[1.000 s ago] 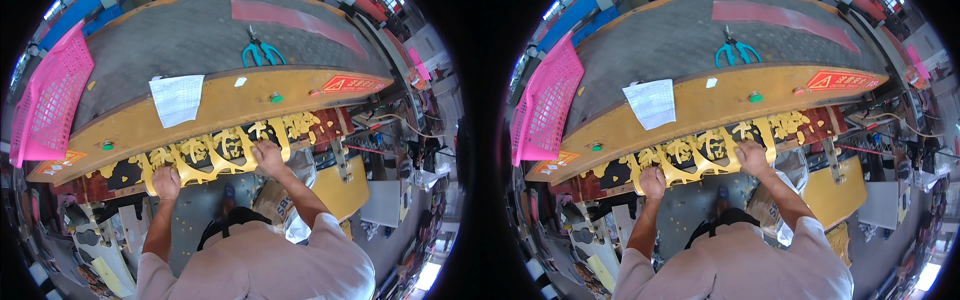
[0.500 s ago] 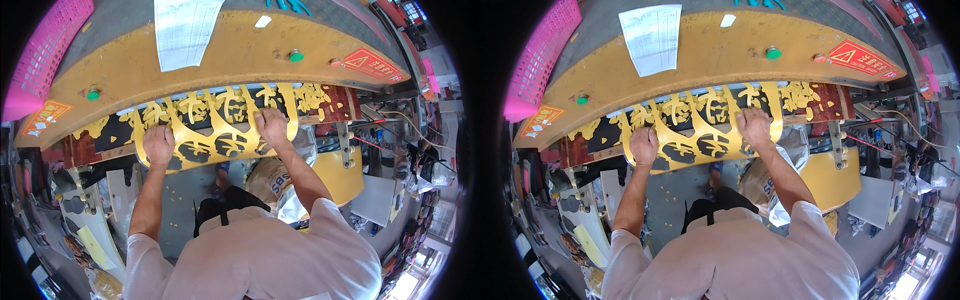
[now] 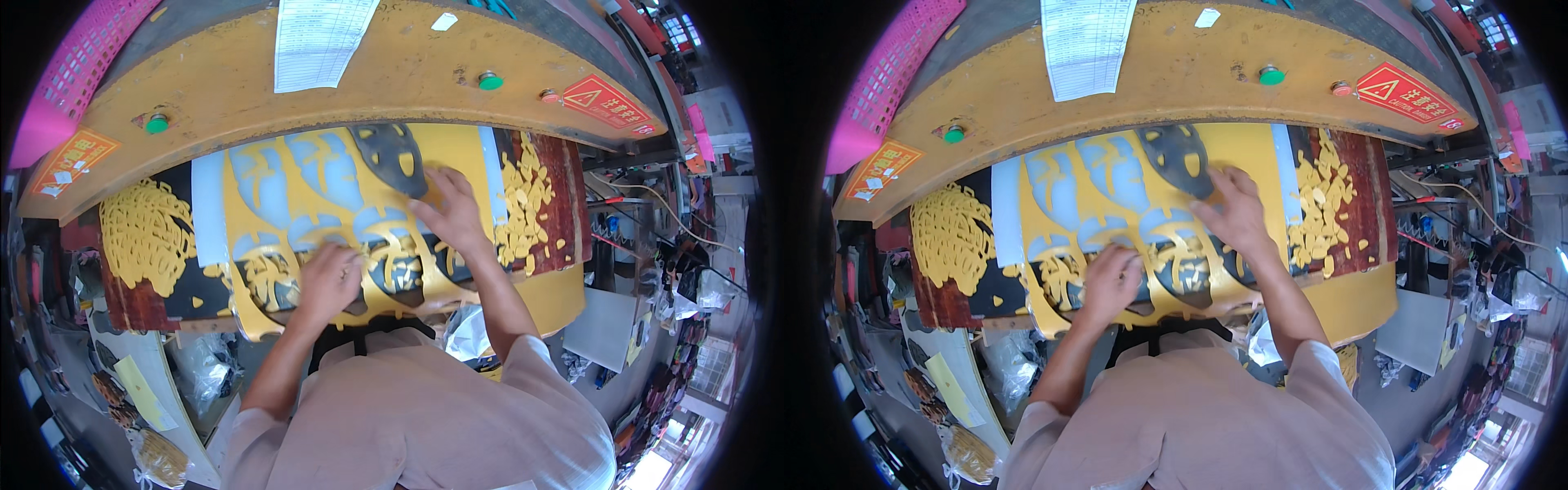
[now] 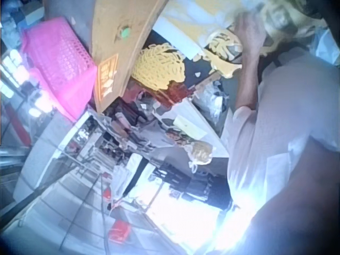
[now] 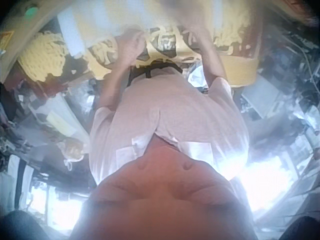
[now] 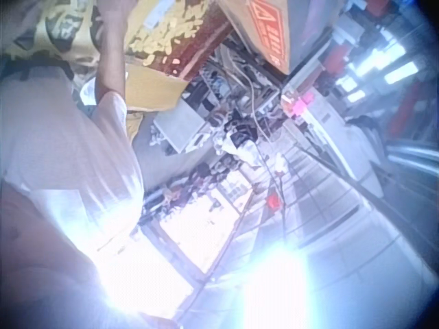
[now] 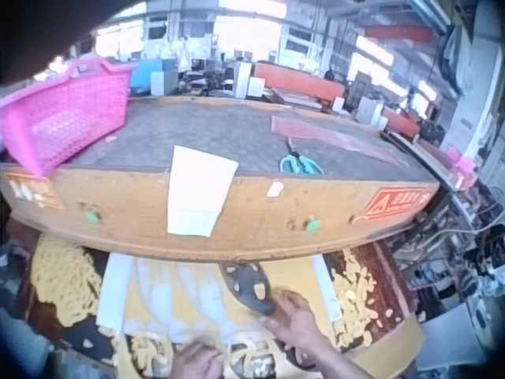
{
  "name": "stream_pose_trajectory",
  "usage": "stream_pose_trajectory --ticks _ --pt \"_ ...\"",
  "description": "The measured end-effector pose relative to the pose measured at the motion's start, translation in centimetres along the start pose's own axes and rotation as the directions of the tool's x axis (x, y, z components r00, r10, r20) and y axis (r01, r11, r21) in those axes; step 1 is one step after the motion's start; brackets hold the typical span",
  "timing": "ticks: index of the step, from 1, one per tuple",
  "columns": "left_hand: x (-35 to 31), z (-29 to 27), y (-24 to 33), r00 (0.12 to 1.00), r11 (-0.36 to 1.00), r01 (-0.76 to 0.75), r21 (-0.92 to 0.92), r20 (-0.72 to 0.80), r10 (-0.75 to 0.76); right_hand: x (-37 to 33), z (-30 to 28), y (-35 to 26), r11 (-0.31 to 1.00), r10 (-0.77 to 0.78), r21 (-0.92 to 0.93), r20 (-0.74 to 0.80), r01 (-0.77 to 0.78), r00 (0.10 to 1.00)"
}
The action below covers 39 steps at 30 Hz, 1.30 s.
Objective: The person repeatedly uses a handheld scraper to lift and remove yellow cutout pieces from a larger sheet on a workbench. The removed pieces are placed into a pile on the left side of the table. The person continues this process across the sheet, clearing the cutouts and leaving behind the negative space.
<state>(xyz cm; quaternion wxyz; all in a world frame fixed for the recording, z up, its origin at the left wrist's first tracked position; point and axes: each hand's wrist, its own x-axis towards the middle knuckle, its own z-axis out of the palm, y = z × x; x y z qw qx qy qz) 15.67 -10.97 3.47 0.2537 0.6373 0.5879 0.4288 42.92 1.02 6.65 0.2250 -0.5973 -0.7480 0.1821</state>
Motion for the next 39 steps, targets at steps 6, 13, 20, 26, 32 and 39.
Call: stream_pose_trajectory --ticks 6,13,20,26,32,39 --pt "-0.5 14.7 1.5 0.902 0.914 -0.401 -0.069 0.146 0.407 -2.5 7.4 4.2 0.922 -0.136 -0.348 0.124 0.171 0.983" --pt "4.0 15.4 -0.3 0.924 0.962 -0.269 -0.042 0.269 0.271 7.4 0.5 6.1 0.806 0.082 0.528 0.345 -0.266 0.935" --pt "6.2 14.7 5.4 0.914 0.995 0.101 -0.022 0.398 -0.084 10.5 -4.8 5.7 0.38 0.243 0.705 0.549 -0.599 0.8" --pt "13.8 14.7 6.1 0.803 0.996 0.087 0.013 0.591 -0.078 9.9 -4.2 4.6 0.362 0.281 0.741 0.492 -0.565 0.824" --pt "8.7 -5.1 -4.3 0.791 0.804 0.594 -0.041 0.211 -0.574 10.1 -4.2 7.9 0.293 0.179 0.761 0.552 -0.579 0.815" --pt "-9.2 -24.8 -7.5 0.498 0.477 0.802 -0.36 -0.041 -0.866 7.7 -5.1 5.0 0.212 0.027 0.81 0.555 -0.547 0.832"
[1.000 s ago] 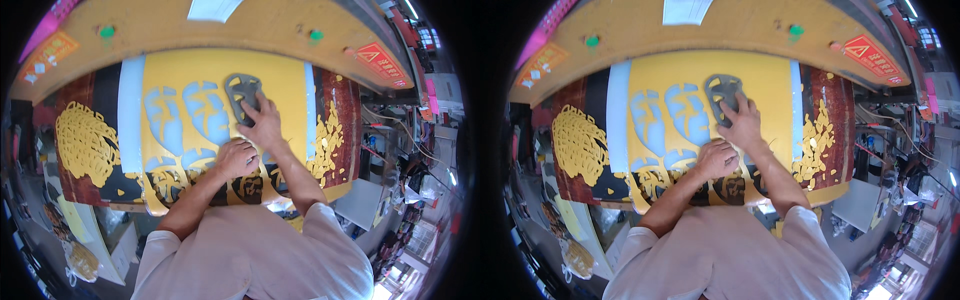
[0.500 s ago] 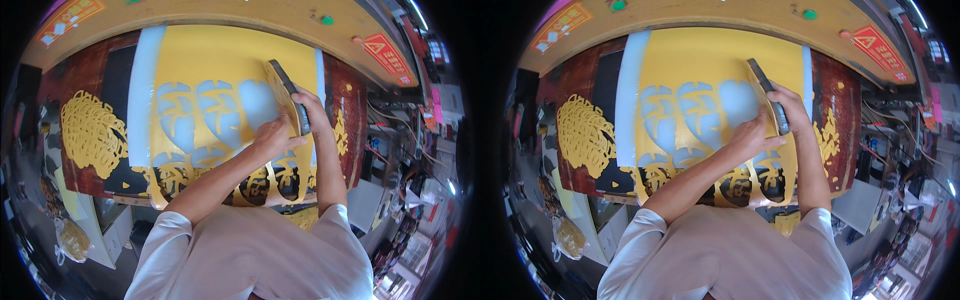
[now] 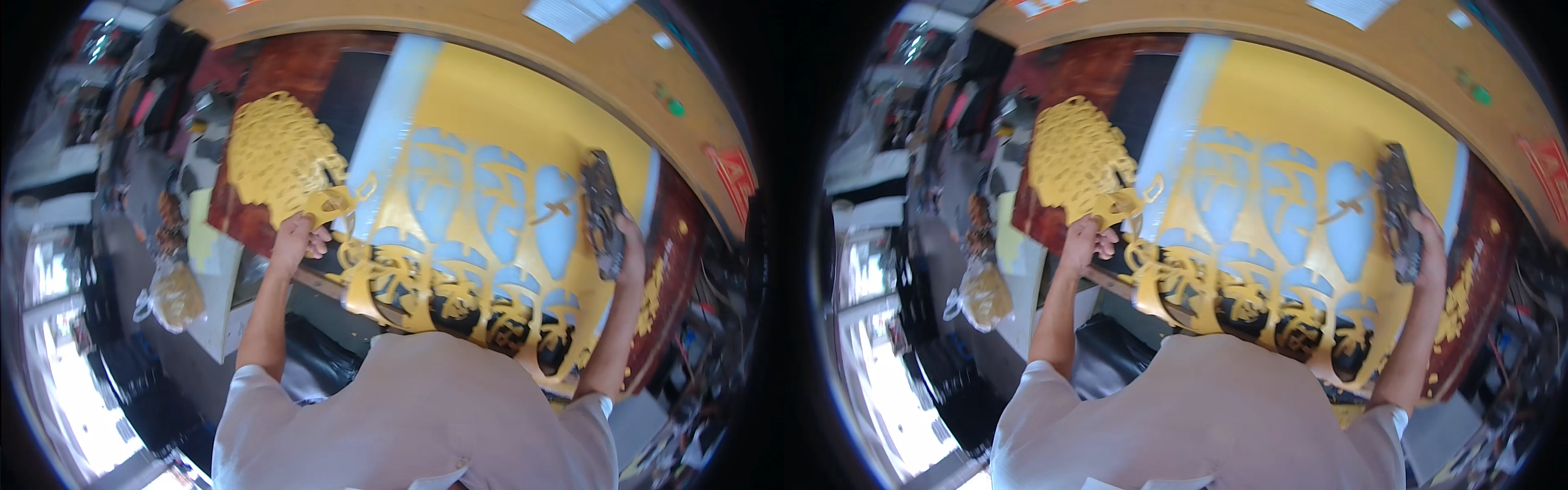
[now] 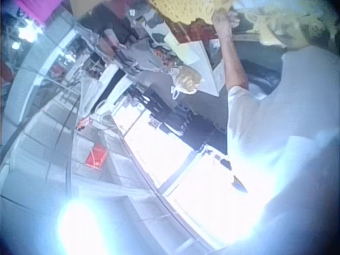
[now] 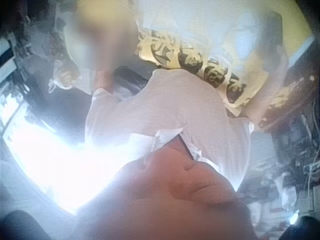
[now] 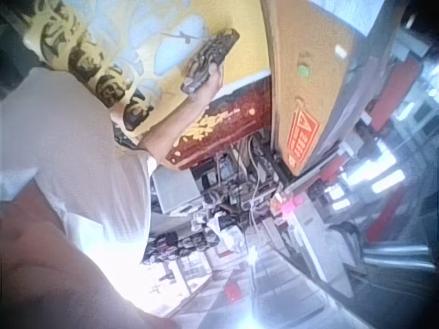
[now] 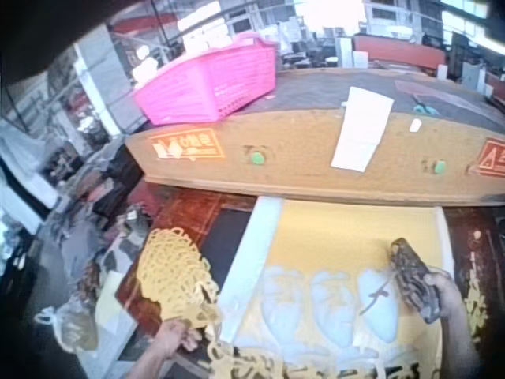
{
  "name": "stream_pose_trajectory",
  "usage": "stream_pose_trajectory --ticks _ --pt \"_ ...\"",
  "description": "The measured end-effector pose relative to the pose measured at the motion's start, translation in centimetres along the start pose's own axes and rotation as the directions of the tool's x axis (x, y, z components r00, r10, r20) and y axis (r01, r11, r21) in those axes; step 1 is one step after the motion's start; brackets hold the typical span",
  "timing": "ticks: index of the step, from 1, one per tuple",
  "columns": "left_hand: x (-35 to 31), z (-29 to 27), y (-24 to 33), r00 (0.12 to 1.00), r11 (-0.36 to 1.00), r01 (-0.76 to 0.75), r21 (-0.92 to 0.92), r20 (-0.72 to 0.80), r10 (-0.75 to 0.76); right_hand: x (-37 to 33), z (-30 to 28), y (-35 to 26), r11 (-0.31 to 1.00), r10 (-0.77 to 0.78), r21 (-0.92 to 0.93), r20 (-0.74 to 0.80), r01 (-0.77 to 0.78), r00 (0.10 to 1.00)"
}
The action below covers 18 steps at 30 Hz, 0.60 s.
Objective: The person repeatedly uses a handheld scraper to lift and remove yellow cutout pieces from a larger sheet on a workbench. The removed pieces are placed into a pile on the left side of the table. The person continues this process across the sheet, clearing the cutouts and leaving behind the negative space.
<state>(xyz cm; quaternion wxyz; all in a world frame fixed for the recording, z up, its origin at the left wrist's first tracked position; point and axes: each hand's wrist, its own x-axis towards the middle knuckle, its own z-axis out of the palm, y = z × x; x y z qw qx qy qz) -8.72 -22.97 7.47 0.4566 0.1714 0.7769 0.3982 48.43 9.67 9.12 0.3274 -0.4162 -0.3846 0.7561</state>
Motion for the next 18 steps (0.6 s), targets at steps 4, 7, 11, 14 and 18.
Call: stream_pose_trajectory --ticks 4,7,11,14,18 --pt "-1.7 -5.8 0.8 0.986 0.983 0.117 -0.142 -0.101 -0.132 -1.8 3.2 -0.2 0.999 -0.023 -0.027 -0.018 0.022 1.0" --pt "-2.6 -9.2 2.4 0.989 0.989 0.14 -0.056 -0.038 -0.142 -2.5 4.4 -0.1 0.999 -0.027 -0.03 -0.063 0.026 0.998" --pt "-4.1 -11.5 5.9 0.996 0.996 0.076 0.04 0.034 -0.077 -2.9 4.4 -0.1 1.0 -0.025 -0.016 -0.021 0.024 0.999" --pt "-5.6 -12.0 9.5 0.998 0.995 0.038 0.097 0.04 -0.042 -3.1 4.1 -0.5 0.999 -0.038 0.013 0.024 0.037 0.999" --pt "-7.2 -13.5 12.6 0.997 0.992 -0.059 0.111 0.047 0.054 -3.8 4.1 -1.2 0.999 -0.043 0.013 -0.028 0.044 0.999"
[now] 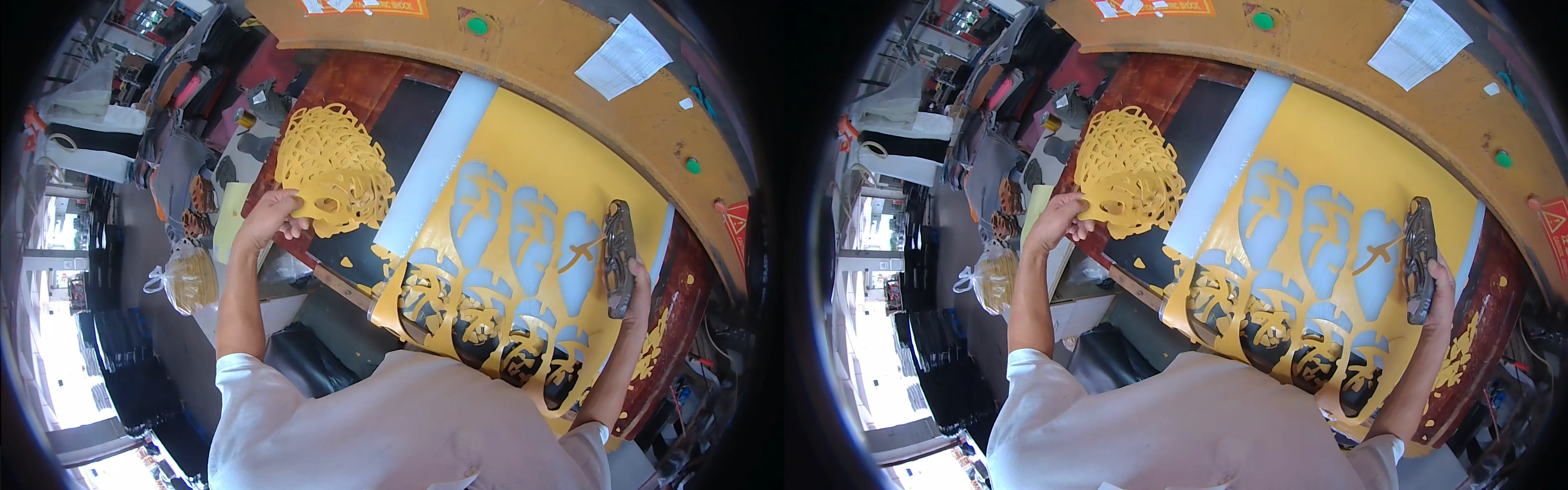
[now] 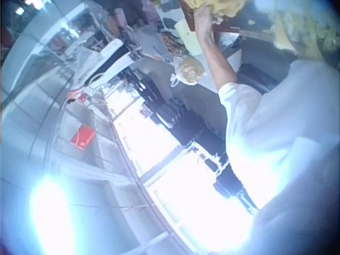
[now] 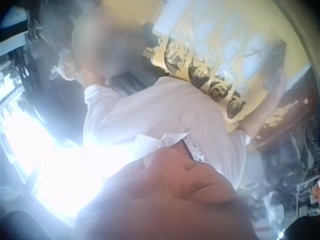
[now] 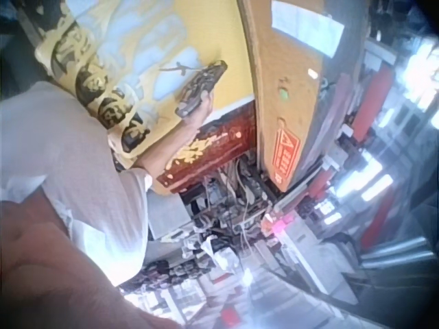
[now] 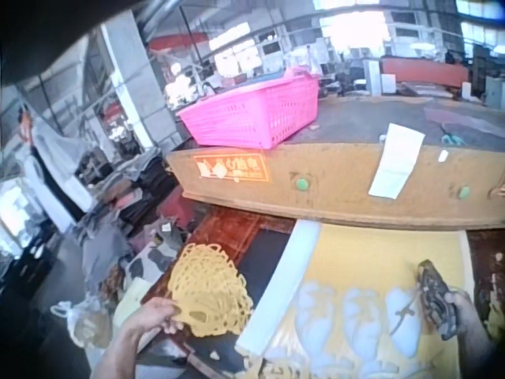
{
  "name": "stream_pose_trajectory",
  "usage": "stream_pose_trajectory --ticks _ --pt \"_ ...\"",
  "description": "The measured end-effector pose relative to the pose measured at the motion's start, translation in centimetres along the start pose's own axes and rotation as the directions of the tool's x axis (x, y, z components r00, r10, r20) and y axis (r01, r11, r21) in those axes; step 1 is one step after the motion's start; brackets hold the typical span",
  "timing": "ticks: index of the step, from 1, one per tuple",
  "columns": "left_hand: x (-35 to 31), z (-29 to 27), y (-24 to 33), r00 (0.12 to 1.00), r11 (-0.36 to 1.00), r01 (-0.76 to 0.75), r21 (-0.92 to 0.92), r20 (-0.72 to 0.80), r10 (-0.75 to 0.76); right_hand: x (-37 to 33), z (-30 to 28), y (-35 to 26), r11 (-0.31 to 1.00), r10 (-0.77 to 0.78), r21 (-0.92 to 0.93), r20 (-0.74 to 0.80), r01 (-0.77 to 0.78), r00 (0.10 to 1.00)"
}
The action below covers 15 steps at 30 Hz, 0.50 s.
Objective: The person repeatedly uses a handheld scraper to lift and remove yellow cutout pieces from a larger sheet on a workbench. The removed pieces are placed into a pile on the left side of the table. The person continues this process across the sheet, clearing the cutouts and leaving behind the negative space.
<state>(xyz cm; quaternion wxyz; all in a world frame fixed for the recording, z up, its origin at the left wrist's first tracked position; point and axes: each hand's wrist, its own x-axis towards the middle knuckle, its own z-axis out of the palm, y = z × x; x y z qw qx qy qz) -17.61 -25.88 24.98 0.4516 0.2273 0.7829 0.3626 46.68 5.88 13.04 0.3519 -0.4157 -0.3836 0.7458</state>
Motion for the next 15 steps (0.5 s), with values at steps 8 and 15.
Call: stream_pose_trajectory --ticks 8,15 --pt "4.0 0.8 -6.4 0.966 0.588 0.227 0.776 -0.104 -0.237 -1.1 -0.3 -1.1 0.999 -0.049 0.018 0.043 0.049 0.998" --pt "10.7 6.6 -6.9 0.771 0.53 -0.058 0.846 -0.299 0.562 -1.1 0.2 -0.6 0.997 -0.069 -0.048 -0.041 0.067 0.997"
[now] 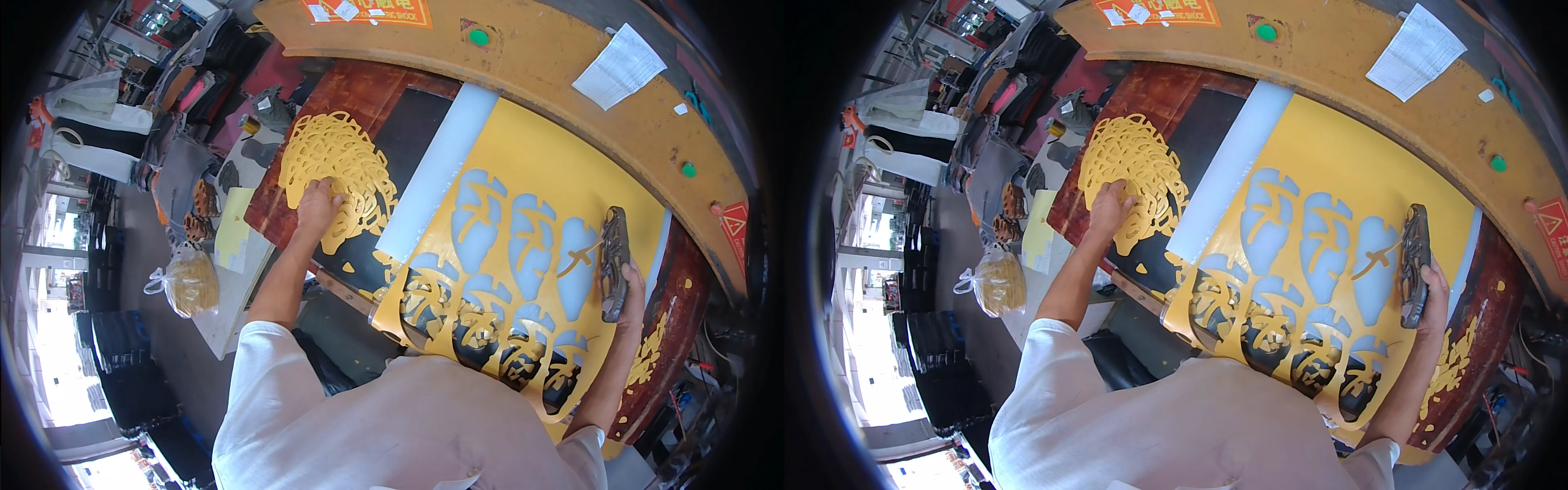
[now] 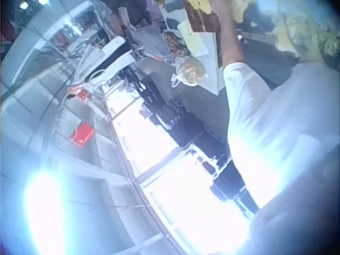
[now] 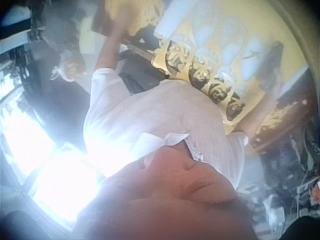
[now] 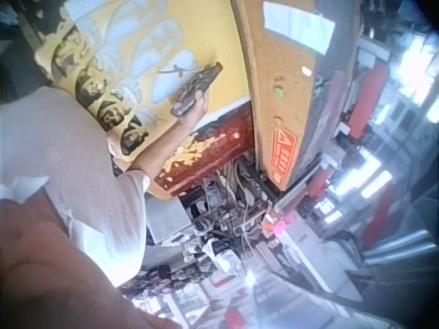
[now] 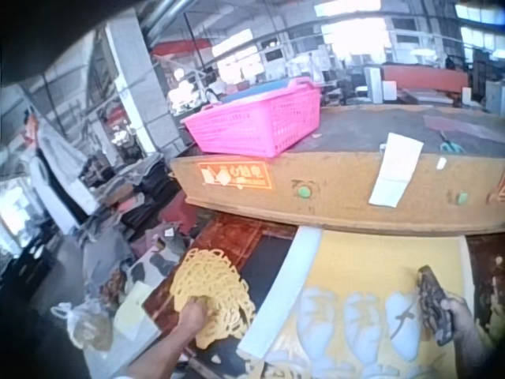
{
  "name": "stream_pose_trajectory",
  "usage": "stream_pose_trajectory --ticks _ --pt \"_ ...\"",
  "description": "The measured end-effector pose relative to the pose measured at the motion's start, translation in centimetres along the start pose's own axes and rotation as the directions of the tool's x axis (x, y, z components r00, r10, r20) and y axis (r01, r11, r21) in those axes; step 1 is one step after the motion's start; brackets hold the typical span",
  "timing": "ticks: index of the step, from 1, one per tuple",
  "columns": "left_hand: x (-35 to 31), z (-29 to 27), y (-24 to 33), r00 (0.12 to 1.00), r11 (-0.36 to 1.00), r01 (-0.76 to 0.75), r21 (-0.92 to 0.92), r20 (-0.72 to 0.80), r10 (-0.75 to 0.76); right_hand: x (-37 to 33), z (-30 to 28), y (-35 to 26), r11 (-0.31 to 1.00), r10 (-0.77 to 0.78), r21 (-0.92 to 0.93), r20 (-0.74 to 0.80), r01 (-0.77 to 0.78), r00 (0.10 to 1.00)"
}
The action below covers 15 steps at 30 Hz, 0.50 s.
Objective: The person repeatedly uses a handheld scraper to lift and remove yellow cutout pieces from a larger sheet on a workbench. The removed pieces are placed into a pile on the left side of the table. The person continues this process across the sheet, clearing the cutouts and leaving behind the negative space.
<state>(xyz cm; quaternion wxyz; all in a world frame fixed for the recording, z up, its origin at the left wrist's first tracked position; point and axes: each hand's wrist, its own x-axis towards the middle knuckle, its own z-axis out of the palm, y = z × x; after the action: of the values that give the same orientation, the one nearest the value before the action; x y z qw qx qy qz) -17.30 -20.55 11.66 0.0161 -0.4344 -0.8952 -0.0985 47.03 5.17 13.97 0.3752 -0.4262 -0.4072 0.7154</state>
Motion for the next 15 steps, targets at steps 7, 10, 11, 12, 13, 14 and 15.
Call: stream_pose_trajectory --ticks 7,10,11,12,13,14,15 --pt "0.7 3.8 -4.5 0.991 0.925 0.121 -0.36 -0.016 -0.136 0.4 0.5 1.6 1.0 -0.012 -0.004 0.029 0.012 0.999" --pt "1.3 5.2 -4.8 0.982 0.954 0.13 -0.269 -0.097 -0.162 0.7 0.7 1.6 1.0 -0.001 -0.009 0.05 0.002 0.999" --pt "1.6 5.7 -4.4 0.967 0.962 0.208 -0.175 -0.113 -0.23 0.6 0.8 1.5 1.0 -0.008 0.005 0.033 0.008 0.999" --pt "2.0 6.0 -4.2 0.961 0.963 0.251 -0.094 -0.093 -0.26 0.7 1.0 1.4 1.0 0.005 -0.012 0.042 -0.005 0.999" --pt "2.3 6.3 -3.9 0.949 0.954 0.294 -0.052 -0.104 -0.298 0.3 1.1 1.3 1.0 0.003 -0.012 0.039 -0.002 0.999" --pt "2.6 6.5 -3.9 0.938 0.948 0.316 -0.048 -0.135 -0.319 0.4 1.2 1.3 1.0 0.001 -0.012 0.036 0.0 0.999" --pt "2.8 6.7 -4.1 0.937 0.946 0.322 -0.048 -0.127 -0.325 0.1 1.1 1.3 1.0 -0.012 -0.012 0.054 0.013 0.998"
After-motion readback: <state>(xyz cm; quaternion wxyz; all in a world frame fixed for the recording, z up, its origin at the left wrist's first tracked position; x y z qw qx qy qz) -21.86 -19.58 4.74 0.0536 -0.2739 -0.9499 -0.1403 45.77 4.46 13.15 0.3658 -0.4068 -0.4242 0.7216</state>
